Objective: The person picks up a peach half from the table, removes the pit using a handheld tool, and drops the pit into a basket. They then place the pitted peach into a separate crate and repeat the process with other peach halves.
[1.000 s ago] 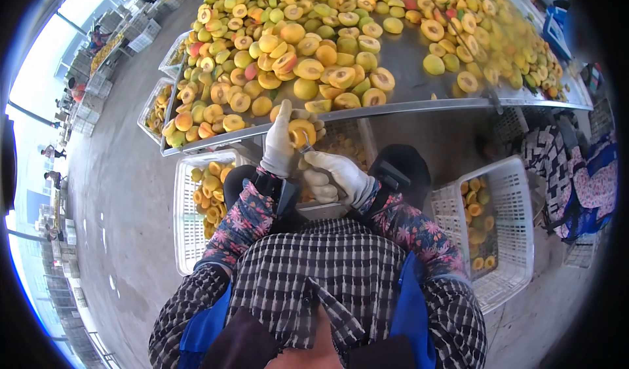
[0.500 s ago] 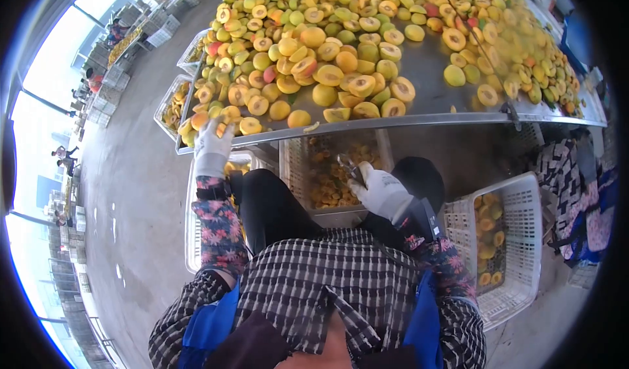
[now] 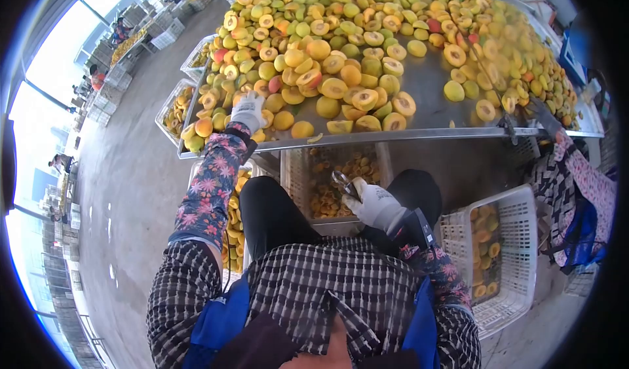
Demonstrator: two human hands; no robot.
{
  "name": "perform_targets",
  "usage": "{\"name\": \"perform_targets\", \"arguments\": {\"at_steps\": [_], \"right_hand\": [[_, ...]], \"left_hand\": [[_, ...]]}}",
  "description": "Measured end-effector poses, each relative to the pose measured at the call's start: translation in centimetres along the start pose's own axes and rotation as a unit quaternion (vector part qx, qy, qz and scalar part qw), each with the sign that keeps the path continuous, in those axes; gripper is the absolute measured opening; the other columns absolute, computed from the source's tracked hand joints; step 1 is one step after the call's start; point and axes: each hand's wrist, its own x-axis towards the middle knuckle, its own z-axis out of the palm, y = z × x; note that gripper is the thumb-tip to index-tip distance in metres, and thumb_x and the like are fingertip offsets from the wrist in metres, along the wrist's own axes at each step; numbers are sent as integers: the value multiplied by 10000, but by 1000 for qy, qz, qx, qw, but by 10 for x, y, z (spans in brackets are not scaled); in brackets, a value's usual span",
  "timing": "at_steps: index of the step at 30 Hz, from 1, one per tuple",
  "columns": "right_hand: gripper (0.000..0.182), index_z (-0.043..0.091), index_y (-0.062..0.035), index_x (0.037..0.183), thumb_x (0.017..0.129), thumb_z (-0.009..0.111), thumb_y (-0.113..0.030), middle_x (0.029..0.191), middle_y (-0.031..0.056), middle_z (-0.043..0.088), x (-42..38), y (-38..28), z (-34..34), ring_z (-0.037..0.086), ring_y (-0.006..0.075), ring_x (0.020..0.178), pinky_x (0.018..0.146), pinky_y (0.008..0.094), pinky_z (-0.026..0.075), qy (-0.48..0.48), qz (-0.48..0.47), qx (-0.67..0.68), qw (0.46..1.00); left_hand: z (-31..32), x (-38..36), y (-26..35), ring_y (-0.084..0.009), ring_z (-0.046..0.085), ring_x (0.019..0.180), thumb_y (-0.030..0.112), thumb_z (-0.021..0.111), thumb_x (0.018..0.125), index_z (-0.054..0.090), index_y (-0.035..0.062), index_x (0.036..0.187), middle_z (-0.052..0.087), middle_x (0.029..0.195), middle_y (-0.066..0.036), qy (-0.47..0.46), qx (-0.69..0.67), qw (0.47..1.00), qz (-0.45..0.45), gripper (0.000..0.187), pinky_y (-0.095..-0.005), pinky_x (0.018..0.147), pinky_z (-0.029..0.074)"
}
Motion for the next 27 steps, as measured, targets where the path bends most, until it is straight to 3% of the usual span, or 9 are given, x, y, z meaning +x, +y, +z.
{"name": "perform_targets", "arguments": {"at_steps": [3,5,6,9,11,13,18,21,27], "right_hand": [[349,511,-21,1081,932,559,-332,857,279,632,2,-1,-1,610,455,870,736,491,458,12,-28,20,999],[352,512,-15,1084,930,562,-328,859,285,628,5,-9,-2,606,460,872,735,493,458,49,-66,58,995],[353,514,-11,1087,929,566,-323,861,288,625,8,-18,-4,604,463,874,733,494,458,76,-88,86,989],[360,508,9,1101,924,584,-294,823,272,628,24,-36,-9,613,452,811,681,486,472,170,-199,95,960],[362,497,17,1095,923,592,-287,777,249,632,33,-53,-12,623,435,745,638,484,482,216,-233,102,943],[342,488,4,1071,925,589,-287,745,229,631,40,-61,-10,627,419,714,619,483,486,236,-228,63,943],[281,484,-23,1028,931,572,-272,733,202,636,34,-64,-12,634,384,674,593,472,498,293,-198,-56,934],[272,483,-23,1033,933,564,-262,753,203,641,29,-62,-14,635,384,676,594,475,498,305,-209,-85,925],[255,477,-26,1040,939,532,-253,772,204,649,28,-60,-12,642,389,697,613,487,498,254,-175,-98,946]], "left_hand": [[13,1,-8,-333,624,951,208,688,774,566,67,1087,605,1066,-129,20,-235,971,-22,364,-439,779,529],[4,-14,4,-311,642,899,175,683,770,548,64,1081,619,1002,-107,44,-431,899,-72,357,-409,741,537],[0,-26,20,-260,638,887,157,664,790,517,60,1143,600,1045,-103,10,-698,714,-57,395,-357,739,540],[-58,-79,83,-311,631,1005,171,621,847,454,44,1282,587,1121,-133,-47,-870,489,-50,483,-424,856,541],[-54,-89,107,-302,622,1022,195,591,882,435,60,1330,572,1160,-139,-44,-891,453,4,493,-424,876,528],[-62,-99,136,-286,601,1008,336,508,979,456,61,1320,570,1169,-158,-22,-930,363,-49,441,-389,886,505],[-58,-104,155,-245,604,983,505,409,1004,463,-10,1290,585,1136,-153,1,-898,436,-59,592,-374,872,506],[-66,-108,160,-219,606,971,520,397,1004,495,-23,1255,614,1079,-132,-22,-908,413,-75,606,-350,876,502],[-72,-111,166,-140,613,900,508,354,1021,531,10,1238,638,1040,-76,-30,-877,464,-119,571,-265,795,503]]}}
